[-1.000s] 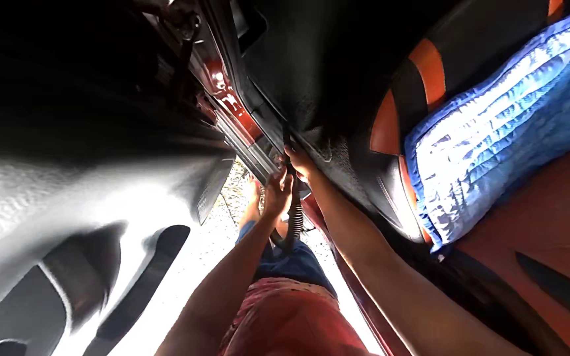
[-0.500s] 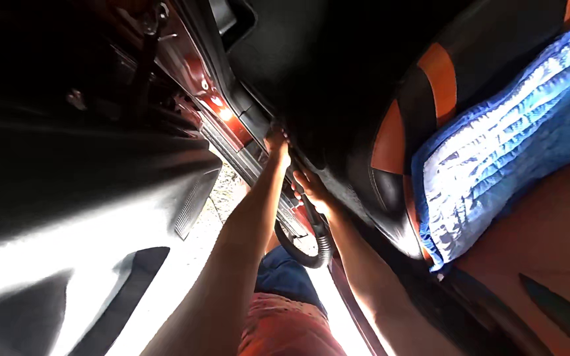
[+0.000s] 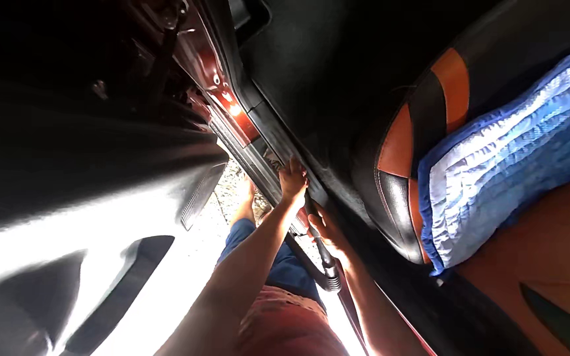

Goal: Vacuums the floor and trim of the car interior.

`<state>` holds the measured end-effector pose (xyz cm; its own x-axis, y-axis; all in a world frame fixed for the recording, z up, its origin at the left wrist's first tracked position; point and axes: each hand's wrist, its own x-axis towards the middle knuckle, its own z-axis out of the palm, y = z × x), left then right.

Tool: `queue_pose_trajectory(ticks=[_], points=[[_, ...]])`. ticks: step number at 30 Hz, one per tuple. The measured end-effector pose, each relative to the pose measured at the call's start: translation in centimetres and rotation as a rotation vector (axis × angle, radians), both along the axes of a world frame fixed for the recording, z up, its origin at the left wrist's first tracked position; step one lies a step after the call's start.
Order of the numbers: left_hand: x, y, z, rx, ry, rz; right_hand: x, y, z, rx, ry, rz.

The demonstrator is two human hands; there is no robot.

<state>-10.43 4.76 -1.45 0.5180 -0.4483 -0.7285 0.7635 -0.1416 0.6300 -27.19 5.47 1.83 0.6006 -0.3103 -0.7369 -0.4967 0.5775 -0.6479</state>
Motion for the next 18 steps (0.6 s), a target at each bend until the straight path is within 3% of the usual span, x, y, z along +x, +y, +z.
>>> queue_pose_trajectory(ticks=[8,14,18], points=[[3.8,-0.4,0.1,-0.029,-0.022,0.111,4.2,-3.6,-1.7,-0.040,-0.011,0.080],[9.4,-2.7,-3.4,0.208,-0.018,0.150,10.4,-7.3,-6.2,0.033,0.048,0.129],[13.1,-2.5,-5.4,0.130,0.037,0.256,11.9,-9.1,-6.2,0.059,0.057,0.057]])
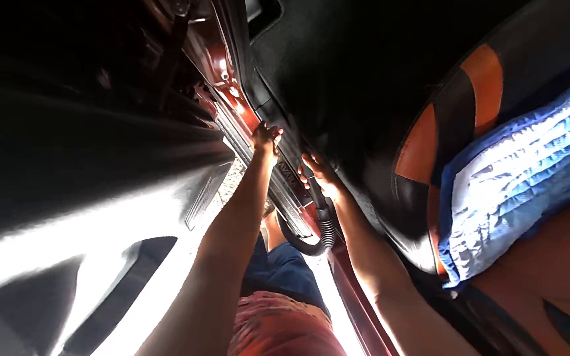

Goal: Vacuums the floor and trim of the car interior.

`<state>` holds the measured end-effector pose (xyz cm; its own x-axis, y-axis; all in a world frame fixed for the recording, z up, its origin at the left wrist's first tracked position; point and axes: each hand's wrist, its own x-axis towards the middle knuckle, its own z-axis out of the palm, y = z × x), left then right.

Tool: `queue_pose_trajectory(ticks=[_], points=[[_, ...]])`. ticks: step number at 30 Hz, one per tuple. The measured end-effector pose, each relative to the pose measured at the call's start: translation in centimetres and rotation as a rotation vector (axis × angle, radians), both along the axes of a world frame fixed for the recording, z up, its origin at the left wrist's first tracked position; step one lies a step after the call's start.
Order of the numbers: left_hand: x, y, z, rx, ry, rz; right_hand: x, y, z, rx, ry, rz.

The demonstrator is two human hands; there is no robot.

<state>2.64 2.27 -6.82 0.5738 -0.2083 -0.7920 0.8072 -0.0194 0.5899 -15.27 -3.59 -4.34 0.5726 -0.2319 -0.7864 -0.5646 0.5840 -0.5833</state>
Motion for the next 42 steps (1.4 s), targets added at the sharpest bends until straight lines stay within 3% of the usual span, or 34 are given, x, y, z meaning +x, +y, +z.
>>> queue_pose_trajectory(ticks=[4,7,11,15,19,24,27,31,34,37,42], points=[[3.4,-0.7,-1.5,-0.164,0.200,-0.047,0.5,-1.4,0.5,0.020,-0.013,-0.047],[5.3,-2.8,-1.9,-0.107,0.329,-0.139,0.9,-2.0,-0.7,0.023,-0.029,-0.037],[5.4,-4.0,-2.5,0.002,0.222,-0.228,1.5,-0.9,-0.4,-0.019,-0.048,0.025],[5.4,-4.3,-1.7,-0.162,0.253,-0.046,1.3,0.2,-0.1,0.002,-0.063,0.084],[6.2,-4.3,-3.0,-0.257,0.292,-0.026,-0.1,0.6,-0.6,-0.003,-0.071,0.047],[5.3,-5.3,-3.6,-0.102,0.041,-0.058,-0.1,0.5,-0.8,-0.001,-0.062,0.058],[3.2,-5.1,-2.8,0.025,-0.104,-0.161,-0.4,0.4,-0.5,-0.007,-0.094,0.057],[-1.1,-2.6,0.9,0.076,0.065,-0.223,-3.6,2.0,1.4,-0.013,-0.122,0.038],[-4.8,0.6,3.4,-0.071,0.182,-0.194,-7.3,3.8,3.3,-0.013,-0.109,0.026],[-6.6,3.4,3.3,-0.245,0.087,-0.229,-9.4,5.0,4.3,-0.021,-0.109,-0.002],[-5.0,2.8,5.4,-0.419,0.119,-0.497,-6.1,4.5,4.9,-0.113,-0.095,0.020]])
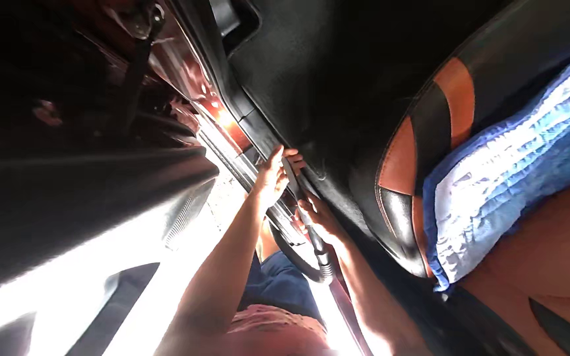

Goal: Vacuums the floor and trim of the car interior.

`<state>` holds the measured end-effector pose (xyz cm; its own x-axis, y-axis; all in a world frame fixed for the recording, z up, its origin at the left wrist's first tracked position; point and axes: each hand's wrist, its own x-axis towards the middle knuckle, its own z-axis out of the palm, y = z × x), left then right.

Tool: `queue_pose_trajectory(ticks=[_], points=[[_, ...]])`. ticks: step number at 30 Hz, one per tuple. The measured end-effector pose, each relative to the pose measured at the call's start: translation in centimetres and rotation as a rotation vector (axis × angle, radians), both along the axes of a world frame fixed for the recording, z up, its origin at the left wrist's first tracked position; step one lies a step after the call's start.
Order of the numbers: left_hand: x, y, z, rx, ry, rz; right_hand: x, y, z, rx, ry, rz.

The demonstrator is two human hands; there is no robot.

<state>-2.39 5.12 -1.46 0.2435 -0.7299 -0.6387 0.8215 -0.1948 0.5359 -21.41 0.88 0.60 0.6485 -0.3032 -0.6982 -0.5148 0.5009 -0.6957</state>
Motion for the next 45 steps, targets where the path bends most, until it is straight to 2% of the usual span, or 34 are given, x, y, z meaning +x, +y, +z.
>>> queue_pose_trajectory(ticks=[1,4,7,8,10,11,13,15,17,20,23,26,30,33,36,38,40,42,45], points=[[0.0,-0.4,0.6,-0.004,-0.025,0.028,1.1,-0.1,0.2,-0.035,-0.018,0.021],[1.1,-2.1,2.0,0.136,-0.090,0.278,2.2,1.2,-0.3,-0.019,-0.116,0.079],[4.5,-3.6,0.9,0.191,-0.302,0.403,-0.2,4.0,-1.6,-0.070,-0.026,0.036],[5.5,-4.2,-0.1,0.198,-0.409,0.375,-1.1,4.8,-1.8,-0.094,0.028,-0.041],[6.7,-5.2,-2.2,0.317,-0.604,0.184,-1.8,4.9,-2.2,-0.148,0.121,-0.233],[6.9,-5.6,-3.1,0.385,-0.641,0.094,-1.4,4.3,-2.3,-0.166,0.147,-0.307],[6.7,-6.4,-5.0,0.441,-0.572,0.023,1.8,2.5,-1.9,-0.147,0.207,-0.398],[6.6,-7.2,-6.3,0.468,-0.473,0.024,5.7,2.0,-1.8,-0.064,0.190,-0.424],[7.6,-8.3,-6.1,0.509,-0.458,-0.007,8.0,3.2,-1.1,0.057,0.116,-0.345],[8.9,-9.7,-5.6,0.484,-0.555,-0.033,8.0,5.1,0.2,0.138,0.010,-0.426],[9.1,-10.9,-4.9,0.321,-0.751,0.079,8.9,5.0,0.4,0.039,-0.012,-0.541],[11.2,-10.7,-4.9,0.267,-0.728,0.165,9.8,5.9,-0.6,0.001,-0.063,-0.582],[11.5,-7.0,-7.7,0.402,-0.650,0.132,7.6,8.9,-0.7,0.093,0.021,-0.618],[10.7,-6.8,-8.1,0.363,-0.579,0.098,6.8,5.1,-0.7,-0.051,0.104,-0.670],[10.3,-8.5,-8.0,0.455,-0.629,0.033,10.5,-1.3,-1.4,-0.091,0.169,-0.874],[10.4,-9.9,-7.5,0.510,-0.796,0.054,13.8,-1.2,-1.1,-0.044,0.108,-0.906],[10.6,-10.4,-6.1,0.526,-0.973,0.038,14.6,1.4,-0.5,0.031,0.070,-0.871],[10.7,-9.1,-7.1,0.528,-0.974,-0.017,13.5,1.8,0.1,0.074,0.111,-0.857],[11.4,-8.3,-9.9,0.589,-0.974,-0.036,14.4,-4.7,-1.1,-0.107,0.143,-0.939]])
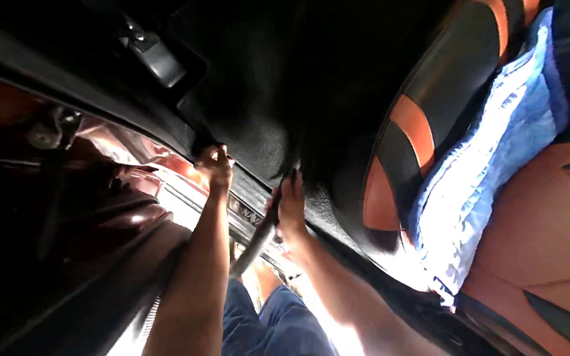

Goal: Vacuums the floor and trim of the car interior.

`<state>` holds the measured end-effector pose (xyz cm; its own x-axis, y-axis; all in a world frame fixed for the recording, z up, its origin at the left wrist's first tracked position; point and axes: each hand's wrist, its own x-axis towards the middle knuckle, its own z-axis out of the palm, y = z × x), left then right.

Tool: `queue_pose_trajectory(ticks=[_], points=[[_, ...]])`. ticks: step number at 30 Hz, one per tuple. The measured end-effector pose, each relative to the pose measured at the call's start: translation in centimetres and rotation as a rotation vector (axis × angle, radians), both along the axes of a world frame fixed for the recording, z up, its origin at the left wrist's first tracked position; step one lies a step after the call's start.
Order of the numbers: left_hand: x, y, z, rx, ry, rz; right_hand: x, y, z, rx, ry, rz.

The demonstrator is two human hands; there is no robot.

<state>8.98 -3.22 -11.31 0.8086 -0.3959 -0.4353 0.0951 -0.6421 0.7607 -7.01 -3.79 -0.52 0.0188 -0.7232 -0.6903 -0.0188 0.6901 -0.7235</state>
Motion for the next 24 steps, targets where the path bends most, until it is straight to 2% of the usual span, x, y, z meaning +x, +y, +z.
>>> queue_pose_trajectory(ticks=[3,5,8,10,11,13,14,15,17,19,21,22,24], points=[[0.0,-0.1,0.3,0.082,0.053,-0.016,3.4,-9.8,-3.1,-0.210,0.112,-0.165],[1.0,0.5,3.3,0.179,0.046,-0.170,6.1,-12.2,-3.9,-0.206,0.123,-0.135],[-0.7,1.8,8.3,0.082,0.085,-0.420,7.4,-9.2,-3.2,-0.157,0.103,0.147],[-3.6,1.0,9.2,-0.055,0.181,-0.599,5.3,-7.2,-2.2,-0.177,0.116,0.248],[-4.7,-0.3,9.0,-0.108,0.203,-0.684,4.0,-6.9,-1.8,-0.186,0.086,0.219],[-5.6,-3.4,8.6,-0.127,0.200,-0.792,3.1,-7.5,-1.8,-0.100,-0.064,-0.129],[-5.7,-5.0,8.5,-0.105,0.171,-0.816,2.6,-7.9,-1.6,-0.076,-0.126,-0.220],[-5.6,-6.5,8.2,-0.090,0.116,-0.813,1.6,-7.7,-1.4,-0.109,-0.176,-0.183],[-5.3,-9.0,7.5,-0.063,0.067,-0.829,-0.6,-5.5,-0.7,-0.276,-0.142,0.110],[-4.8,-9.6,7.8,-0.134,0.183,-0.898,-2.7,-2.6,1.7,-0.422,0.027,0.386],[-2.9,-9.2,8.9,-0.171,0.314,-0.936,-5.0,-0.4,5.4,-0.441,0.123,0.670],[-1.9,-9.0,9.3,-0.144,0.267,-0.909,-6.3,0.4,7.7,-0.420,0.120,0.825],[-1.8,-9.6,9.2,-0.062,0.069,-0.734,-8.5,0.9,13.2,-0.465,0.038,1.115]])
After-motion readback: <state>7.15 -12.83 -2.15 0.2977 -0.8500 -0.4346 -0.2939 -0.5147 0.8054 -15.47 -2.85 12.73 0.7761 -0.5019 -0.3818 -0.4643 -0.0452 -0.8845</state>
